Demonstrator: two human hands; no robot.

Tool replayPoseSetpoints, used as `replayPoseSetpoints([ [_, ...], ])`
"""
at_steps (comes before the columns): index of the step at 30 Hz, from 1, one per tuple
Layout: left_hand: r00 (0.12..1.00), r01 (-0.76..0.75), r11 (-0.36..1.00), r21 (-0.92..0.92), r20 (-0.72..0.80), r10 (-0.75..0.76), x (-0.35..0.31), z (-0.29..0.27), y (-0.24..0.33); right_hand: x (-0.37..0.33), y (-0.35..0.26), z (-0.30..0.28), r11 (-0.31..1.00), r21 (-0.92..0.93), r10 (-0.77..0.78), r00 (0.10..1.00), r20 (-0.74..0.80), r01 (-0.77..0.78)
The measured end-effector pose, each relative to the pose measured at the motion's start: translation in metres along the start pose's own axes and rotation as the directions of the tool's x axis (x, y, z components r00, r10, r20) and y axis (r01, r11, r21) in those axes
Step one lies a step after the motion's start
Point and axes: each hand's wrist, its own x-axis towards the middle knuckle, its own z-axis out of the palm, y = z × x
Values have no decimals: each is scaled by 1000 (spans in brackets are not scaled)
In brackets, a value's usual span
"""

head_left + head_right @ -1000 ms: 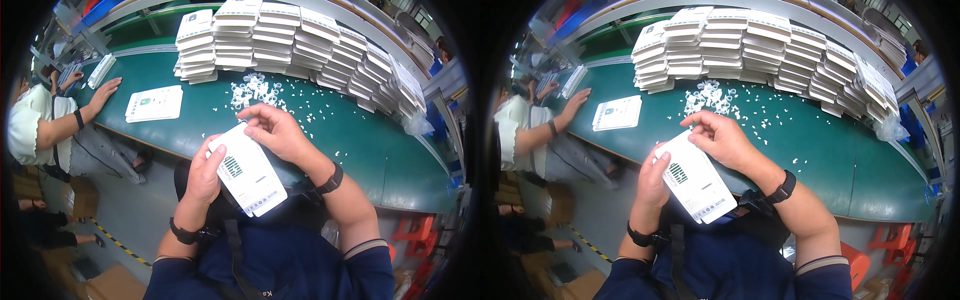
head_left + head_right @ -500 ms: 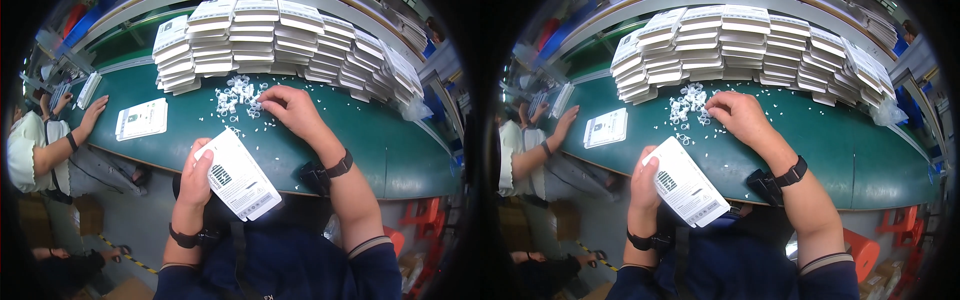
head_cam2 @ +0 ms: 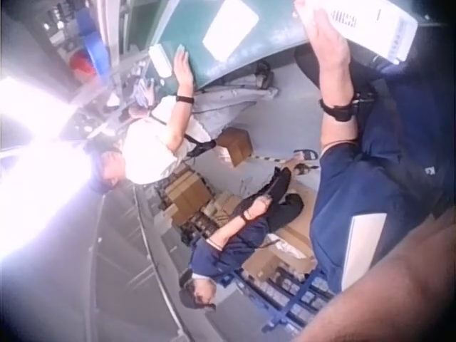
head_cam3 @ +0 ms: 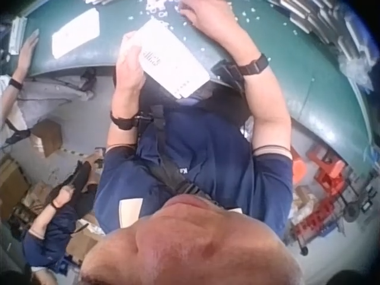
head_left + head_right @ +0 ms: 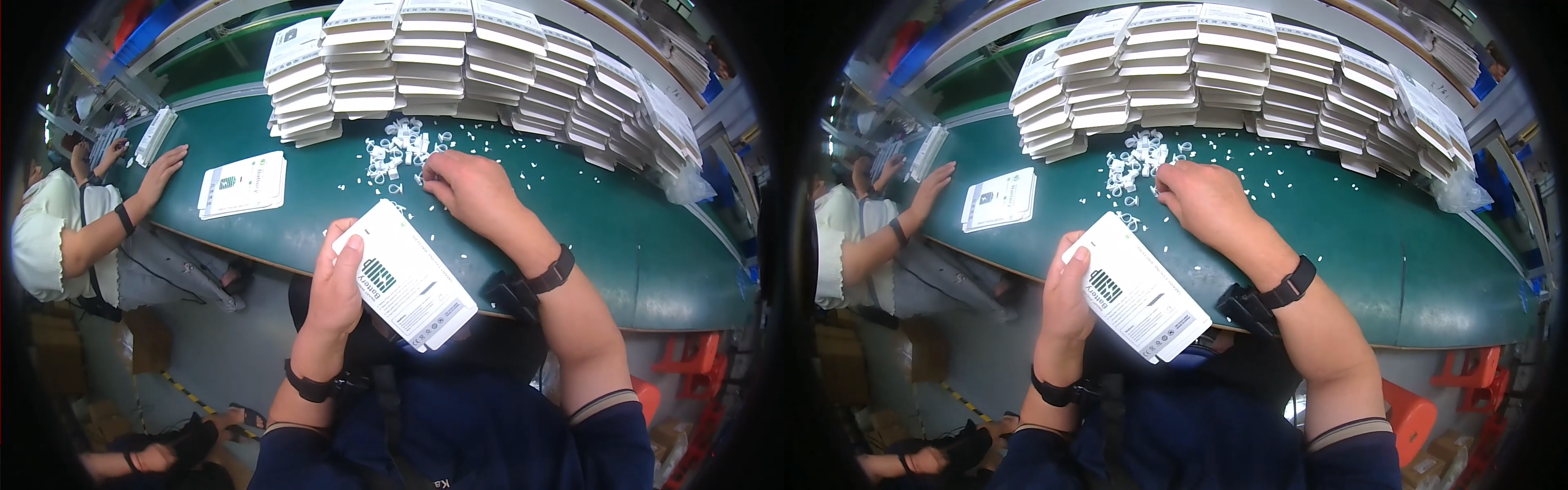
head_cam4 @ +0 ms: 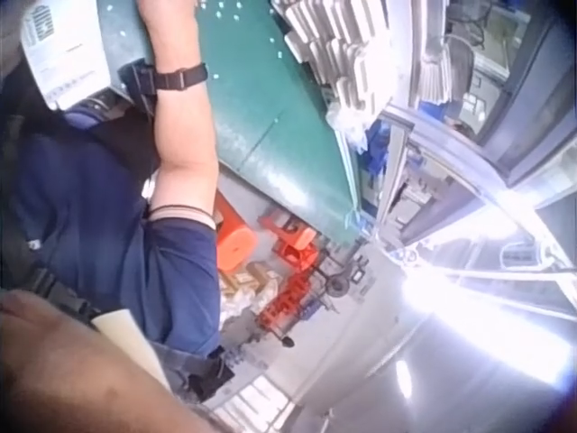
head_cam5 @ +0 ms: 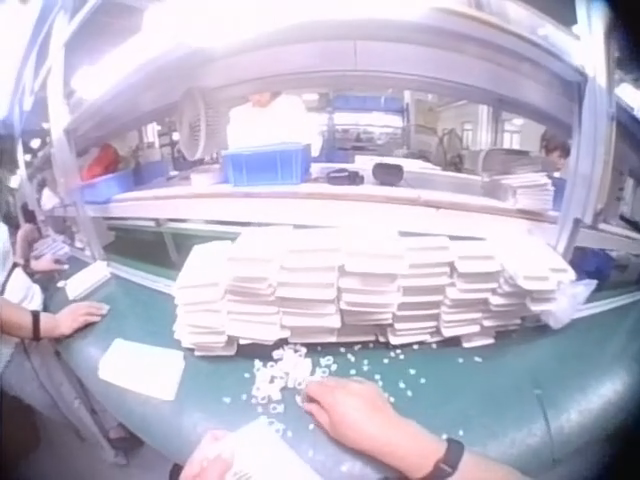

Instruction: The person is seen picking up small plastic components and attaching them to the back of a electronic device or label on an assembly line.

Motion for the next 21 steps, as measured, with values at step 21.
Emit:
replayPoseSetpoints([
  [21, 1000, -9, 997, 71, -17, 11, 7, 11, -7, -4, -32, 17, 933, 51, -298, 845, -443, 356],
])
